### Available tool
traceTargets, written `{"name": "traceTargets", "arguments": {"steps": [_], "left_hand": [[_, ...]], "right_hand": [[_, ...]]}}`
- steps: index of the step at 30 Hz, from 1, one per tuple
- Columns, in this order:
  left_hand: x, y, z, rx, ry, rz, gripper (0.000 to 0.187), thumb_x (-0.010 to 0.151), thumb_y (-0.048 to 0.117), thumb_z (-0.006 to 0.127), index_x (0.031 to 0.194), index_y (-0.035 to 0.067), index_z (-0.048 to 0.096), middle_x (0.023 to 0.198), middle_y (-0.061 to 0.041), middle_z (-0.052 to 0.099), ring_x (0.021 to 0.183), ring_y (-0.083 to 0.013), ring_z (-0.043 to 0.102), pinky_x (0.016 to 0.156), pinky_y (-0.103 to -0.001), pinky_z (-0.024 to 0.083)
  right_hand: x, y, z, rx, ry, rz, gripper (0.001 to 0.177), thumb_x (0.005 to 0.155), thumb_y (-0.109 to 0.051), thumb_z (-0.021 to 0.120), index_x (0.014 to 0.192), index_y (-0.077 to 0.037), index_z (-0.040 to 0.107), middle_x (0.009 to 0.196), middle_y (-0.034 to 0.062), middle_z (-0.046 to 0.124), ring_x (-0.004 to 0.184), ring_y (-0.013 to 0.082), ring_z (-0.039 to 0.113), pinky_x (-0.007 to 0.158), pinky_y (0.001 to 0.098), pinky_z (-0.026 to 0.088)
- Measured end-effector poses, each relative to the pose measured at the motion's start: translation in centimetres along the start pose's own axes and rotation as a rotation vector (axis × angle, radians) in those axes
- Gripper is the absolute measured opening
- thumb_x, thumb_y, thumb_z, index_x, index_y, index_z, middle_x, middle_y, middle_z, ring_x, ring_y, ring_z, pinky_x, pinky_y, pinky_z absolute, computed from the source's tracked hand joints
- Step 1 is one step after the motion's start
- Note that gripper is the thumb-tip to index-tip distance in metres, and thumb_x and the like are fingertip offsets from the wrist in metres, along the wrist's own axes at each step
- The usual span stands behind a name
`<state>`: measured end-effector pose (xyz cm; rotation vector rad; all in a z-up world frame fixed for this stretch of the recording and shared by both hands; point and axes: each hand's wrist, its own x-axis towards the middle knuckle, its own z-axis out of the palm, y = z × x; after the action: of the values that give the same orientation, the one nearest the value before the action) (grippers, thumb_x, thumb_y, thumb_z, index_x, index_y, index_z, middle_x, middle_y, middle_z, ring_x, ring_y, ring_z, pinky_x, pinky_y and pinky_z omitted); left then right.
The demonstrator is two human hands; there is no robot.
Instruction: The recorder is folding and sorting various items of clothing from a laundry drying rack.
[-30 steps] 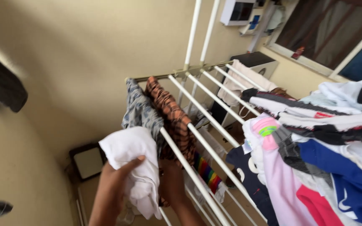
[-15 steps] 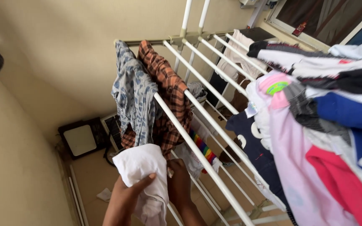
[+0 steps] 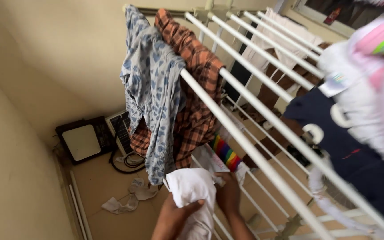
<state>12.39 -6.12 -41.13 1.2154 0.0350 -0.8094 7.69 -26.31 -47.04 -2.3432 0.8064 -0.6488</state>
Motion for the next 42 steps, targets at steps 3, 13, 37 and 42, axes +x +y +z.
{"name": "traceTargets", "arguments": {"steps": [3,13,37,42], "left_hand": [[1.0,-1.5,-0.2,-0.023,-0.019,-0.043,0.073,0.069,0.006,0.086,0.135,-0.004,0.055,0.125,-0.02,0.075,0.116,-0.0317,0.073,0.104,-0.042,0.053],[6.4,-5.5,-0.9,-0.042,-0.054,0.012,0.071,0.07,0.009,0.086,0.134,-0.002,0.056,0.125,-0.017,0.076,0.115,-0.0275,0.072,0.103,-0.037,0.052],[17.6,-2.3,0.0,-0.011,0.145,0.143,0.056,0.082,0.024,0.075,0.131,0.001,0.061,0.124,-0.011,0.071,0.114,-0.0246,0.067,0.102,-0.037,0.048],[18.9,-2.4,-0.6,-0.045,0.122,0.157,0.05,0.082,0.024,0.074,0.125,0.0,0.065,0.118,-0.012,0.073,0.109,-0.0245,0.068,0.097,-0.036,0.049]], "right_hand": [[1.1,4.5,1.5,-0.054,0.019,0.056,0.032,0.072,-0.001,0.075,0.103,-0.011,0.074,0.115,0.0125,0.066,0.111,0.0326,0.063,0.095,0.0399,0.051],[2.7,12.9,6.4,-0.275,-0.005,-0.012,0.025,0.08,-0.014,0.075,0.105,-0.009,0.072,0.114,0.0124,0.064,0.113,0.0342,0.059,0.097,0.0442,0.049],[10.0,18.2,11.5,-0.346,-0.075,0.085,0.054,0.081,-0.018,0.077,0.129,-0.002,0.058,0.137,0.0191,0.051,0.117,0.0385,0.055,0.094,0.0467,0.048],[11.8,18.5,12.8,-0.56,-0.136,-0.033,0.047,0.088,-0.014,0.07,0.133,-0.007,0.061,0.126,0.0177,0.061,0.114,0.037,0.059,0.095,0.0481,0.049]]}}
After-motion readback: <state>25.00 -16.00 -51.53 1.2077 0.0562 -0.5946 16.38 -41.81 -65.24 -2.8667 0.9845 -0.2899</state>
